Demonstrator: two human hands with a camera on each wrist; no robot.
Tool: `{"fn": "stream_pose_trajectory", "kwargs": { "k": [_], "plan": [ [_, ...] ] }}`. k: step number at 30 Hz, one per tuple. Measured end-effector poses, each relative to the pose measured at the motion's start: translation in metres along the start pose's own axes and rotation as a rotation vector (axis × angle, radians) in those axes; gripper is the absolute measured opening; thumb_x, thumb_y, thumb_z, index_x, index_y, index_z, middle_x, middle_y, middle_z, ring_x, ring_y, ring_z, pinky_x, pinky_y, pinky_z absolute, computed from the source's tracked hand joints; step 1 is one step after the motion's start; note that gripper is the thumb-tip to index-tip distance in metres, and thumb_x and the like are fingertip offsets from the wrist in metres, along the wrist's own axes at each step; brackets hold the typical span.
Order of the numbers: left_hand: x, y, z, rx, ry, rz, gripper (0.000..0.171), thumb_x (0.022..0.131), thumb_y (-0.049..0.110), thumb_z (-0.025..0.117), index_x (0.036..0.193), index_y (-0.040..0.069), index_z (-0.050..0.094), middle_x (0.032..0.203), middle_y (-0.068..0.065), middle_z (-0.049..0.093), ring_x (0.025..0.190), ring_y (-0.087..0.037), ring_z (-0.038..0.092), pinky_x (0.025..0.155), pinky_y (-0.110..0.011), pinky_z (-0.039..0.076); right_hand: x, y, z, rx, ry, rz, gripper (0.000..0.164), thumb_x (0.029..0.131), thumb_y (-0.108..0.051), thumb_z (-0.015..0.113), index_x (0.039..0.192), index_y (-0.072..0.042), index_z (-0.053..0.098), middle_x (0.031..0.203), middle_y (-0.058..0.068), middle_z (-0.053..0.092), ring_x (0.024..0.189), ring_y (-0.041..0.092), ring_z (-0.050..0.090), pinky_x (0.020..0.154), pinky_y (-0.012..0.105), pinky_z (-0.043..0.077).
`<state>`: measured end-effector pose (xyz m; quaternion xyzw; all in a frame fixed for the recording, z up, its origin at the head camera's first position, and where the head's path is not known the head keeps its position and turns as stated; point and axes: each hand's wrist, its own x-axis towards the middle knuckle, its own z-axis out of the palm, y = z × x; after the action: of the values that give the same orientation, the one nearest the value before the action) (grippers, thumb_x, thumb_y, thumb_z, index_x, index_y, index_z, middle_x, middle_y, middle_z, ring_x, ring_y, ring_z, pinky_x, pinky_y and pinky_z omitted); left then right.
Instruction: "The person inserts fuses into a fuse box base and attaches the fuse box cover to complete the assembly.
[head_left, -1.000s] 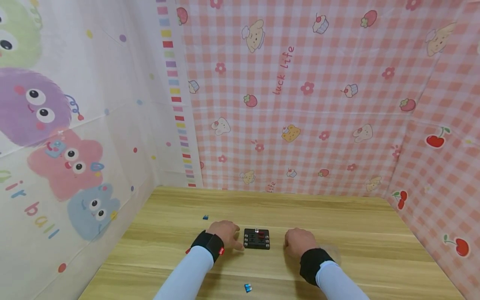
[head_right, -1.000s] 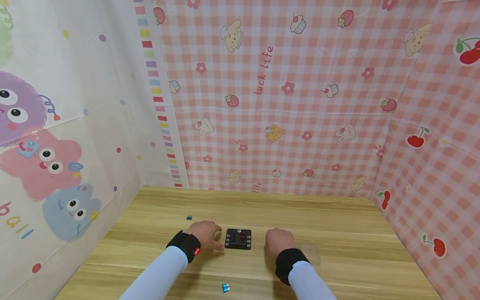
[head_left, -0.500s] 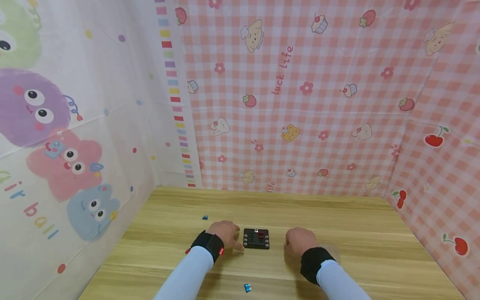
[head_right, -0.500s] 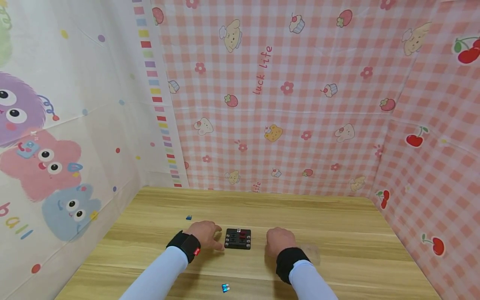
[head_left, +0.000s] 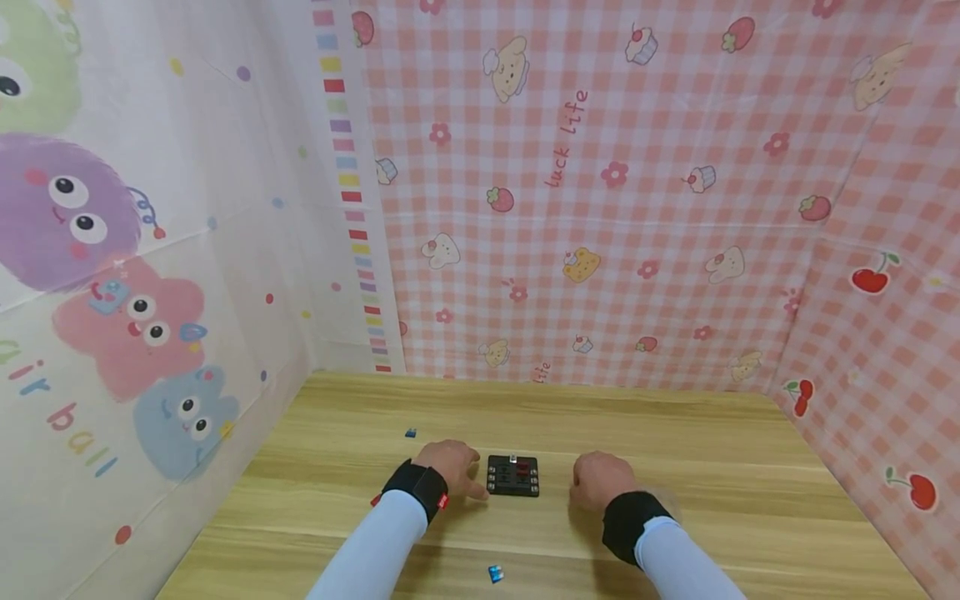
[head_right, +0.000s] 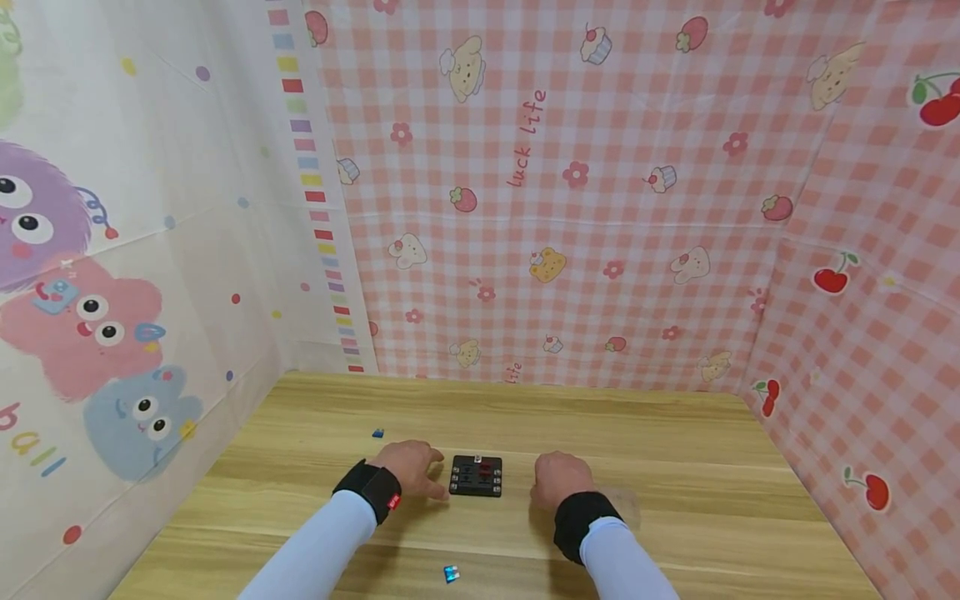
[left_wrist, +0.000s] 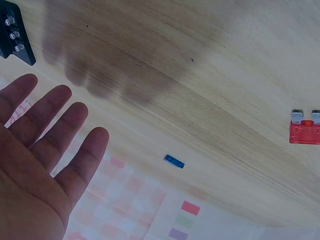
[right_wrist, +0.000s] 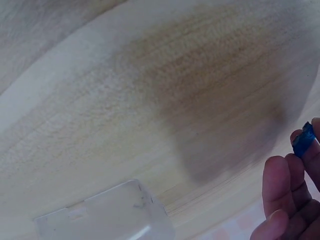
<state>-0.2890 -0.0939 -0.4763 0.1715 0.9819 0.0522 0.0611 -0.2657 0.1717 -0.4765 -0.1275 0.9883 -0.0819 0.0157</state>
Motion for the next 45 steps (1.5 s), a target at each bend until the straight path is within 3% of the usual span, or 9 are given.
{"fn": "stream_pose_trajectory", "kwargs": {
  "k": [11,28,45],
  "plan": [
    [0.0007,0.0013,-0.0033,0.007,-0.002,0.01,0.066,0.073,0.058,0.081,0.121,0.014,0.071,0.118,-0.004,0.069,0.111,-0.024,0.062,0.094,-0.043,0.049,0.0043,0.004,0.0036,0.0,0.03,-0.025,0.006,0.083,-0.01,0.073,0.077,-0.008,0.071,0.073,0.0,0.062,0.066,0.017,0.052,0.068,0.039,0.051],
    [0.0037,0.0017,-0.0011,0.022,0.006,0.024,0.069,0.072,0.06,0.08,0.124,0.015,0.07,0.121,-0.004,0.068,0.115,-0.025,0.06,0.095,-0.044,0.048,0.0047,0.0062,0.0016,0.013,0.061,-0.056,0.008,0.081,-0.011,0.077,0.074,-0.013,0.073,0.07,-0.004,0.062,0.062,0.014,0.048,0.062,0.034,0.047],
    [0.0073,0.0031,-0.0004,0.03,0.023,0.051,0.071,0.074,0.06,0.079,0.127,0.015,0.068,0.122,-0.005,0.067,0.116,-0.024,0.06,0.096,-0.044,0.048,0.004,0.0018,-0.0039,0.004,0.095,-0.101,0.008,0.082,-0.008,0.077,0.075,-0.012,0.074,0.075,-0.001,0.067,0.068,0.016,0.058,0.067,0.037,0.052]
  ]
}}
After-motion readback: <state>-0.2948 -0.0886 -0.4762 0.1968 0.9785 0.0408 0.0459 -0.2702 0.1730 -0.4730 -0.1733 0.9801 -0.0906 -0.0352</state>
